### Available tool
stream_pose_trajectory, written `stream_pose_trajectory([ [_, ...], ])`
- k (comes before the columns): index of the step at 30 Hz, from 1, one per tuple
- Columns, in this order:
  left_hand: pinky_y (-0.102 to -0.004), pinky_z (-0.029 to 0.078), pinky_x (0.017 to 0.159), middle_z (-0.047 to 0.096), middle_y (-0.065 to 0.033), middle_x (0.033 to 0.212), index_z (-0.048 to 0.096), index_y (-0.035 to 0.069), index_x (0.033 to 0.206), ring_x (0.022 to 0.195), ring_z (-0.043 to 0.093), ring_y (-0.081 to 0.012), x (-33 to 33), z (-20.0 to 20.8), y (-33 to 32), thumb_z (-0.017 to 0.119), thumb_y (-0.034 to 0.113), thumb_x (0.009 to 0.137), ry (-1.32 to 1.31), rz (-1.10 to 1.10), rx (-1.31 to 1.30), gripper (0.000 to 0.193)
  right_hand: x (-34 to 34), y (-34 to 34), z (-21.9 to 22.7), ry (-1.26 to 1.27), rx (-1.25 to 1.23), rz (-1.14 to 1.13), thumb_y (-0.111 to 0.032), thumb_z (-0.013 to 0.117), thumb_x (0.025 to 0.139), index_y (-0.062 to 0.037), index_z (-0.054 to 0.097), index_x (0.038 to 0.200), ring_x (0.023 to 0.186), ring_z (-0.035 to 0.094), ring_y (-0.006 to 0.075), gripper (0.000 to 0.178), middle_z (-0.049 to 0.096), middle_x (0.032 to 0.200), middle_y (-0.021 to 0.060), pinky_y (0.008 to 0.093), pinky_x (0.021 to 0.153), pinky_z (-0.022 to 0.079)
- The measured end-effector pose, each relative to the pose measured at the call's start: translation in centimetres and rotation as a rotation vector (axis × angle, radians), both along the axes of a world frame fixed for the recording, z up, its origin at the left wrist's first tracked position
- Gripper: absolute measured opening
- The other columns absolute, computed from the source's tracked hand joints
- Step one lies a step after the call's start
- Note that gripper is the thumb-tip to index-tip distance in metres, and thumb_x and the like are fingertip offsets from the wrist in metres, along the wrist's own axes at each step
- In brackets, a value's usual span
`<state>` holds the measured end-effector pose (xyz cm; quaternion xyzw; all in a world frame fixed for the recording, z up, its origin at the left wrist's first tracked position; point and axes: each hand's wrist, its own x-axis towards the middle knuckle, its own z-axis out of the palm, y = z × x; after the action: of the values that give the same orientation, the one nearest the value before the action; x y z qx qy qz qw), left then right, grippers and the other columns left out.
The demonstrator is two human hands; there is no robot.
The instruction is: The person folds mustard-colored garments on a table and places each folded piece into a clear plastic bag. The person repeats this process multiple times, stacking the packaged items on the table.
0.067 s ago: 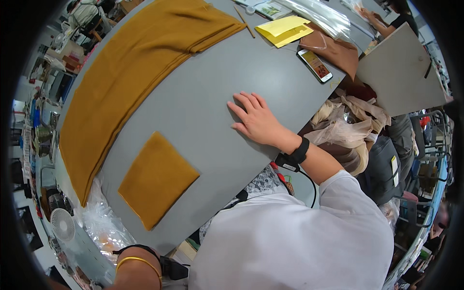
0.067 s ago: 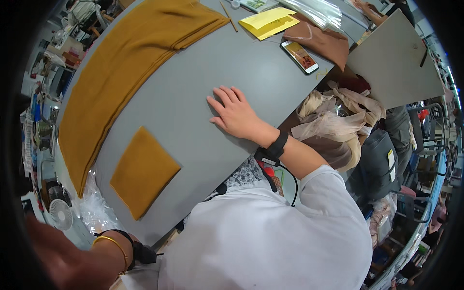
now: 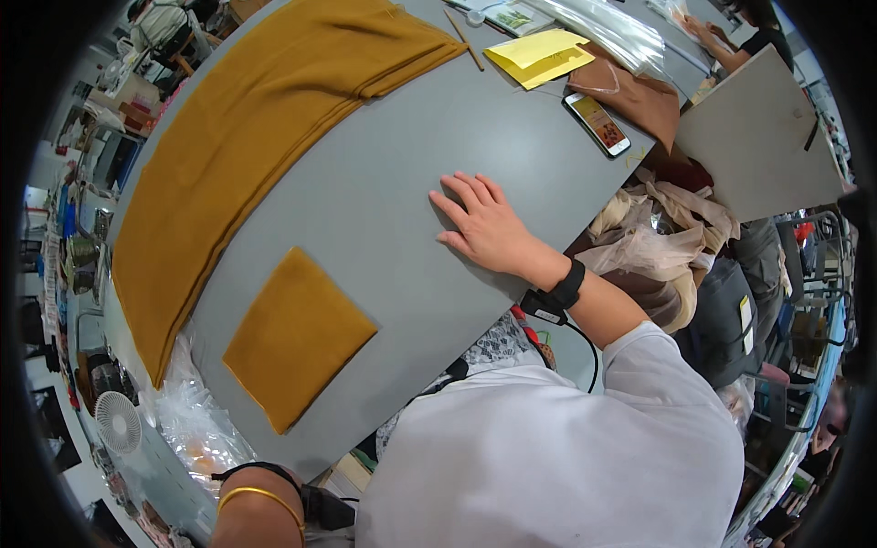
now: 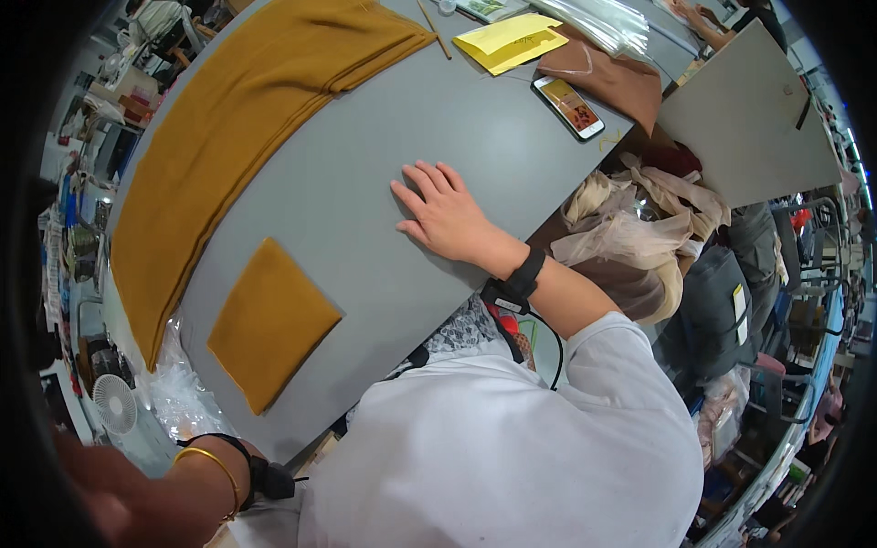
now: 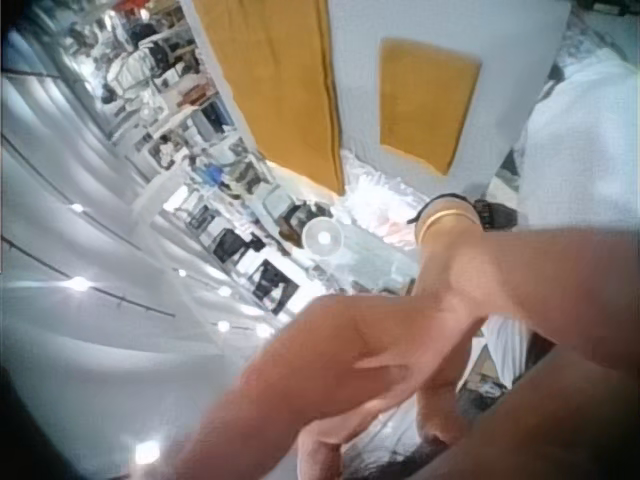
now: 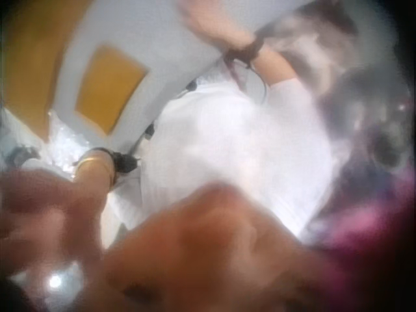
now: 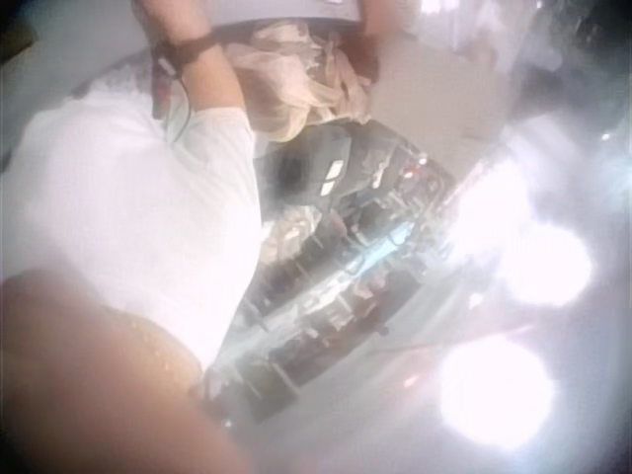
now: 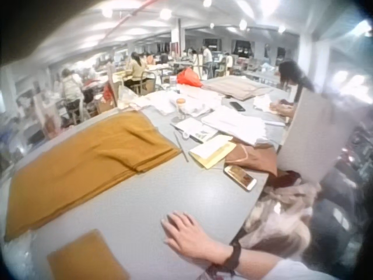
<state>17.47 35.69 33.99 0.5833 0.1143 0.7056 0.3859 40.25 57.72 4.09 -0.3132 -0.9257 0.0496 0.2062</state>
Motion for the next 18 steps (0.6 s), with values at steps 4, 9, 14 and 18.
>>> stream_pose_trajectory([
  [4, -0.0647, 0.014, 0.13, 0.027, -0.035, 0.165, 0.033, -0.007, 0.158, 0.159, 0.019, -0.0463, -0.3, 0.3, 0.5, 0.055, 0.039, 0.108, -0.054, 0.013, 0.004, 0.071, 0.3, 0.3, 0.2, -0.021, -0.032, 0.005, -0.045, 0.064, 0.1, -0.0071, 0.053, 0.152, 0.15, 0.04, 0.0385, 0.065, 0.049, 0.156, 0.0213, 0.0535, 0.127, 0.026],
  [9, -0.0577, 0.019, 0.132, 0.044, -0.0165, 0.166, 0.042, -0.002, 0.158, 0.157, 0.035, -0.0332, -6.4, -9.5, 1.1, 0.049, 0.011, 0.106, 0.814, 0.81, -0.445, 0.054, 0.5, -0.1, -0.2, 0.024, -0.03, 0.007, -0.044, 0.06, 0.103, -0.0041, 0.053, 0.151, 0.151, 0.039, 0.0382, 0.064, 0.049, 0.157, 0.022, 0.0538, 0.128, 0.024],
  [14, -0.0611, 0.012, 0.131, 0.021, -0.0191, 0.176, 0.035, 0.008, 0.166, 0.162, 0.017, -0.0438, -15.9, -25.4, -6.7, 0.046, 0.029, 0.11, 1.8, 0.97, -0.828, 0.062, 0.1, -0.3, -0.3, -0.017, -0.081, -0.011, -0.044, 0.059, 0.104, -0.0039, 0.052, 0.153, 0.153, 0.037, 0.0385, 0.064, 0.048, 0.159, 0.0221, 0.0548, 0.128, 0.022],
  [18, -0.0633, 0.009, 0.13, 0.016, -0.0201, 0.178, 0.033, 0.012, 0.168, 0.163, 0.012, -0.0446, -17.6, -30.0, -9.5, 0.047, 0.029, 0.109, 1.81, 1.04, -0.91, 0.063, 0.8, 0.2, 2.0, -0.059, -0.088, 0.03, -0.046, 0.061, 0.103, -0.005, 0.052, 0.154, 0.154, 0.037, 0.0377, 0.066, 0.047, 0.159, 0.0226, 0.0552, 0.128, 0.024],
])
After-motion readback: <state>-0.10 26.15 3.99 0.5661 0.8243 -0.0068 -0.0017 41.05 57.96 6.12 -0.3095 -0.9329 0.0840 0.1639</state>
